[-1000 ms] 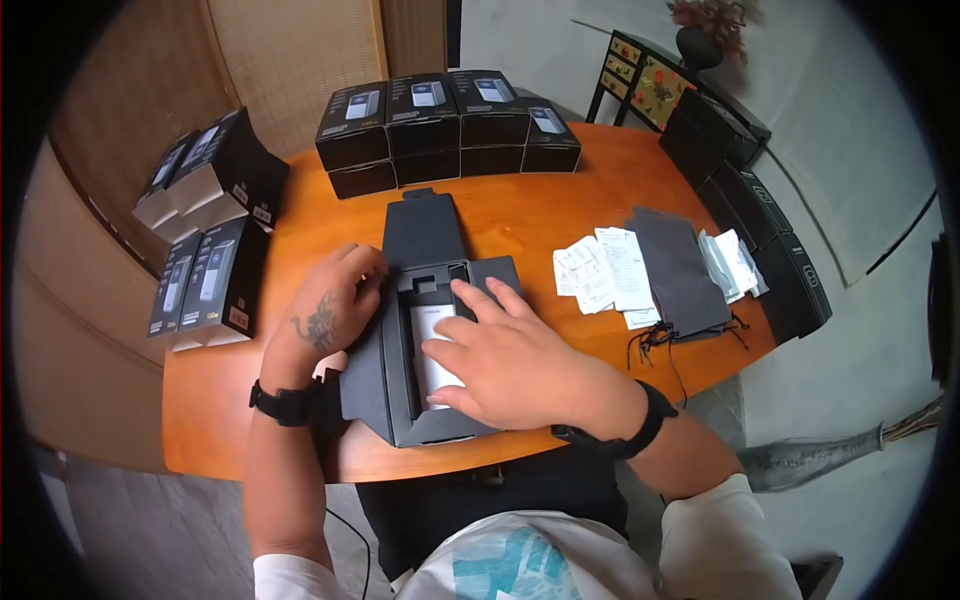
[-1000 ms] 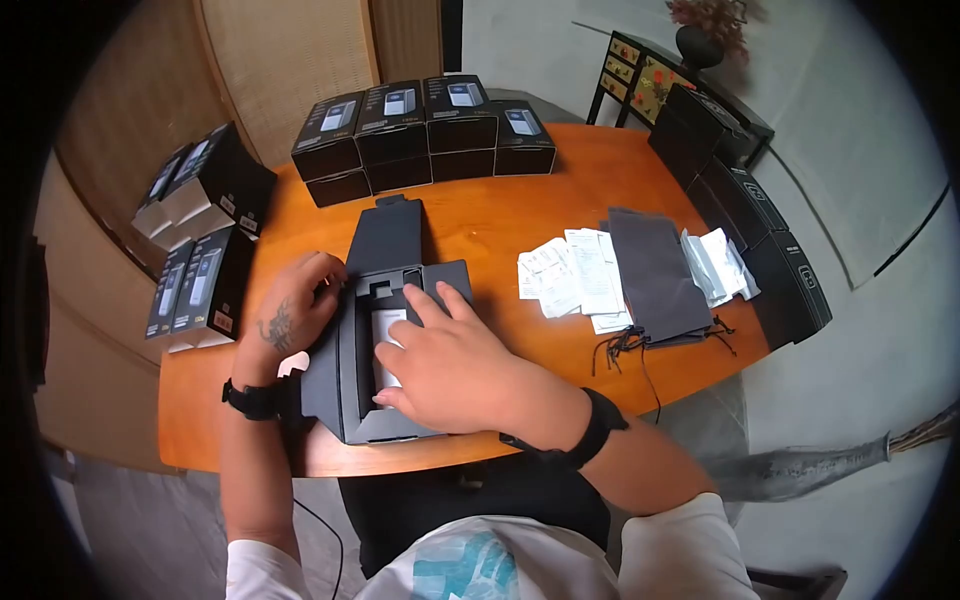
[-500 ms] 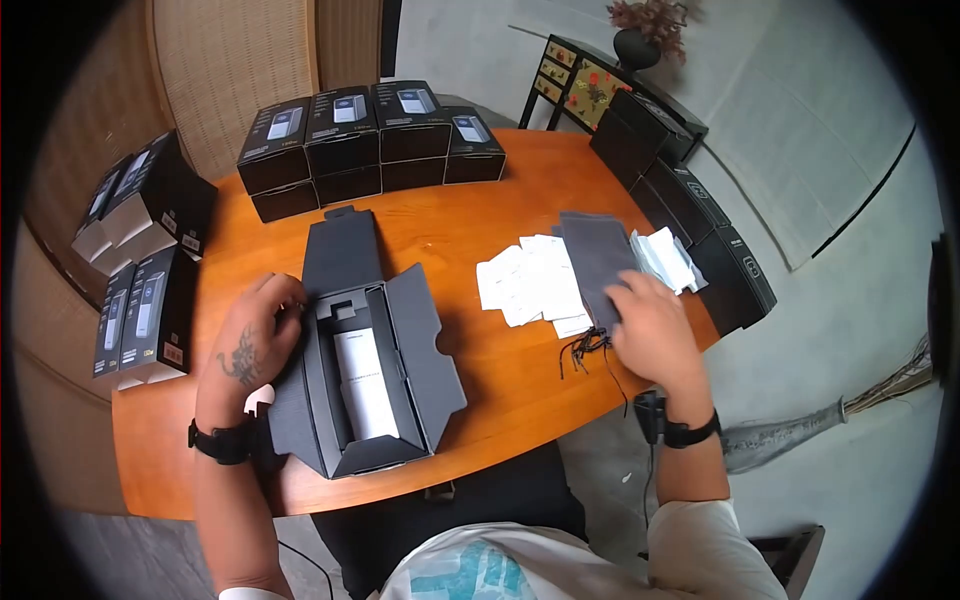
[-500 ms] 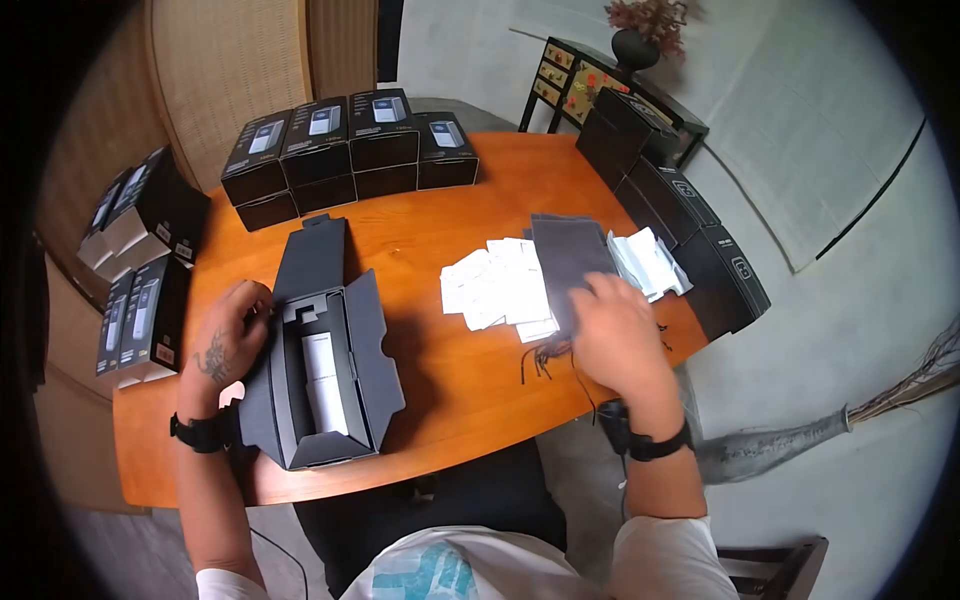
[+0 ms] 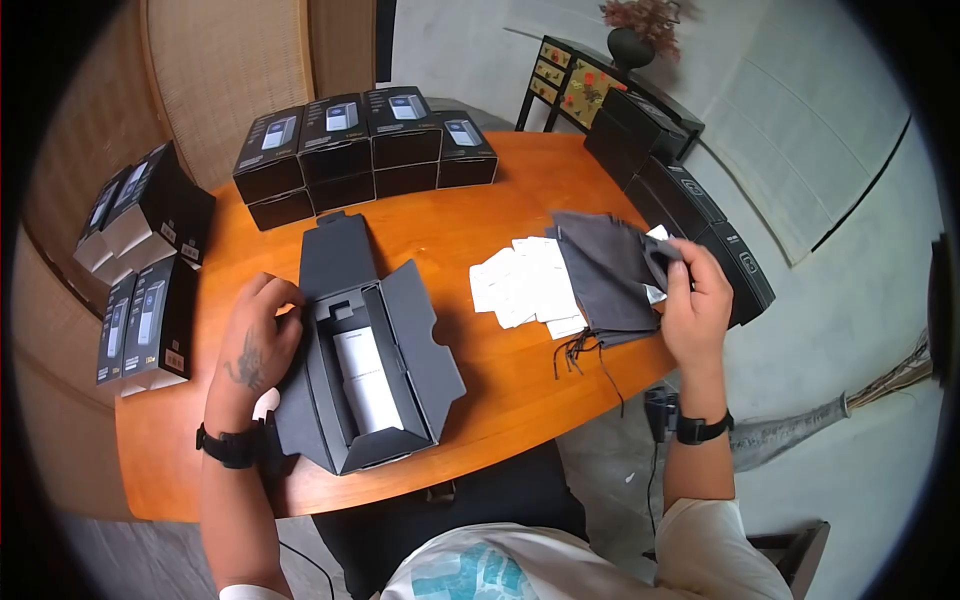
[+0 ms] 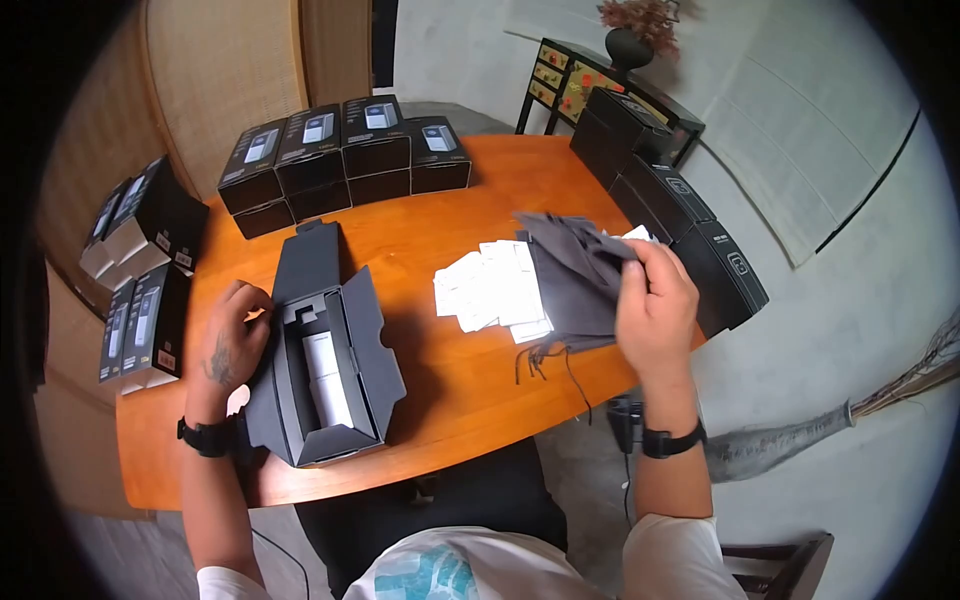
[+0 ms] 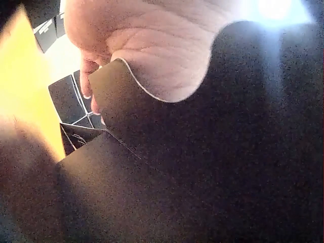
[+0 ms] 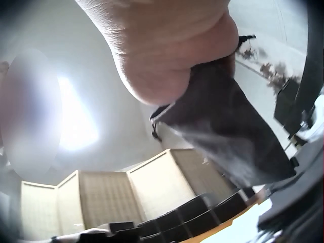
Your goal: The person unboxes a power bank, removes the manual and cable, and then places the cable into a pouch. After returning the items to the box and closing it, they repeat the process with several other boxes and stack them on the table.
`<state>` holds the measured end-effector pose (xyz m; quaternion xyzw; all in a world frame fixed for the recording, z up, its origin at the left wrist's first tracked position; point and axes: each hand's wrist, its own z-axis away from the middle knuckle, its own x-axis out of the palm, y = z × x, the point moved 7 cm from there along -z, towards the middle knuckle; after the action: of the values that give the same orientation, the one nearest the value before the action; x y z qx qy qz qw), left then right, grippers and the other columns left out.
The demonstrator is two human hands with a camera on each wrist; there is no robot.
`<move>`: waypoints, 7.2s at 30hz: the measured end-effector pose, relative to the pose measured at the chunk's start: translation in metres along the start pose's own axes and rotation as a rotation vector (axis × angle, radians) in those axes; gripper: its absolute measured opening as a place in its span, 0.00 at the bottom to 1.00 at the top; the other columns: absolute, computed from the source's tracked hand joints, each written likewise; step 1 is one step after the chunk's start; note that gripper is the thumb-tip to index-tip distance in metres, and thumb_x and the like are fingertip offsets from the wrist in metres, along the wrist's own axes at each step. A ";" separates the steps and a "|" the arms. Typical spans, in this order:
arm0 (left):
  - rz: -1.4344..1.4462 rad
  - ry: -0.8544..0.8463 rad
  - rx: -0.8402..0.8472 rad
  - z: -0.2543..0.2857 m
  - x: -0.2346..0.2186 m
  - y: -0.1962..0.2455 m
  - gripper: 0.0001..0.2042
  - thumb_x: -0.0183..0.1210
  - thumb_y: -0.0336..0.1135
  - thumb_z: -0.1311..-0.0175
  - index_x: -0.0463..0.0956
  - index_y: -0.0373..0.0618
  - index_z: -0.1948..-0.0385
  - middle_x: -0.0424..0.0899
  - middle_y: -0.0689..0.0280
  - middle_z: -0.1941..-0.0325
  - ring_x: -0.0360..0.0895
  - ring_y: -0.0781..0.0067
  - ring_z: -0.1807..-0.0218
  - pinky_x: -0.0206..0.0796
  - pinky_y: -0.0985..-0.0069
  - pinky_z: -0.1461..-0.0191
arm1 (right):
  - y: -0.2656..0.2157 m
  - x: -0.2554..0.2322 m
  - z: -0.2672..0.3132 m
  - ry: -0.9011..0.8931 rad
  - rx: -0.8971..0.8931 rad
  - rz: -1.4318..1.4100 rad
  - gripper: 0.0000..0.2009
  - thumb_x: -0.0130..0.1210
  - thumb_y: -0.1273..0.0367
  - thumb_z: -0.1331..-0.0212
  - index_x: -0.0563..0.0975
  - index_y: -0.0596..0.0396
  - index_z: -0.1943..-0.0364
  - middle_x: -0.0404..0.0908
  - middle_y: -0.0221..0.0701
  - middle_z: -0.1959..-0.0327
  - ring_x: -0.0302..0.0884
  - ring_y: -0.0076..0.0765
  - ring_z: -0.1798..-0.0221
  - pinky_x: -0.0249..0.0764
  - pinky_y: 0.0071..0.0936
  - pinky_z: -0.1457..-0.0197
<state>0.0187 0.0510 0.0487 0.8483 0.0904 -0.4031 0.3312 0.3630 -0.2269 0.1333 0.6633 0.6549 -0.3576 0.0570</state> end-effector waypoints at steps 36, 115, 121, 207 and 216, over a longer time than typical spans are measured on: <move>0.016 -0.235 0.599 0.027 -0.004 0.112 0.18 0.66 0.19 0.61 0.90 0.54 0.68 0.78 0.59 0.35 0.69 0.45 0.28 0.68 0.53 0.30 | 0.127 0.027 0.004 0.035 0.613 -0.384 0.05 0.53 0.73 0.28 0.77 0.60 0.57 0.83 0.35 0.53 0.84 0.32 0.53 0.80 0.33 0.50; -0.050 0.192 0.015 -0.029 -0.040 0.040 0.14 0.67 0.19 0.46 0.76 0.37 0.59 0.81 0.56 0.64 0.80 0.53 0.60 0.73 0.66 0.55 | -0.089 0.206 -0.023 -0.236 0.317 -1.436 0.08 0.57 0.76 0.30 0.76 0.55 0.50 0.83 0.30 0.57 0.82 0.21 0.61 0.81 0.21 0.57; 0.074 0.036 0.162 -0.016 -0.027 0.049 0.27 0.61 0.11 0.58 0.80 0.42 0.51 0.81 0.60 0.65 0.82 0.61 0.60 0.73 0.72 0.55 | -0.101 0.207 -0.019 -0.380 0.197 -1.387 0.09 0.58 0.79 0.32 0.77 0.56 0.51 0.84 0.29 0.58 0.82 0.21 0.58 0.81 0.21 0.52; 0.640 -0.139 -0.064 -0.104 -0.046 0.182 0.19 0.56 0.50 0.22 0.84 0.41 0.53 0.88 0.70 0.63 0.82 0.85 0.64 0.76 0.83 0.58 | -0.110 0.163 -0.033 -0.238 0.152 -2.099 0.18 0.61 0.72 0.30 0.77 0.57 0.38 0.82 0.31 0.40 0.77 0.27 0.37 0.71 0.28 0.30; 0.518 -0.125 -0.033 -0.106 -0.047 0.192 0.20 0.57 0.51 0.23 0.84 0.41 0.54 0.88 0.68 0.64 0.83 0.82 0.66 0.75 0.84 0.60 | -0.105 0.164 -0.034 -0.185 0.168 -1.945 0.15 0.64 0.73 0.33 0.81 0.57 0.44 0.86 0.29 0.46 0.81 0.25 0.45 0.75 0.27 0.36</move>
<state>0.1344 -0.0230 0.2258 0.8110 -0.1436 -0.3552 0.4422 0.2626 -0.0585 0.1097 -0.1945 0.8812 -0.3447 -0.2586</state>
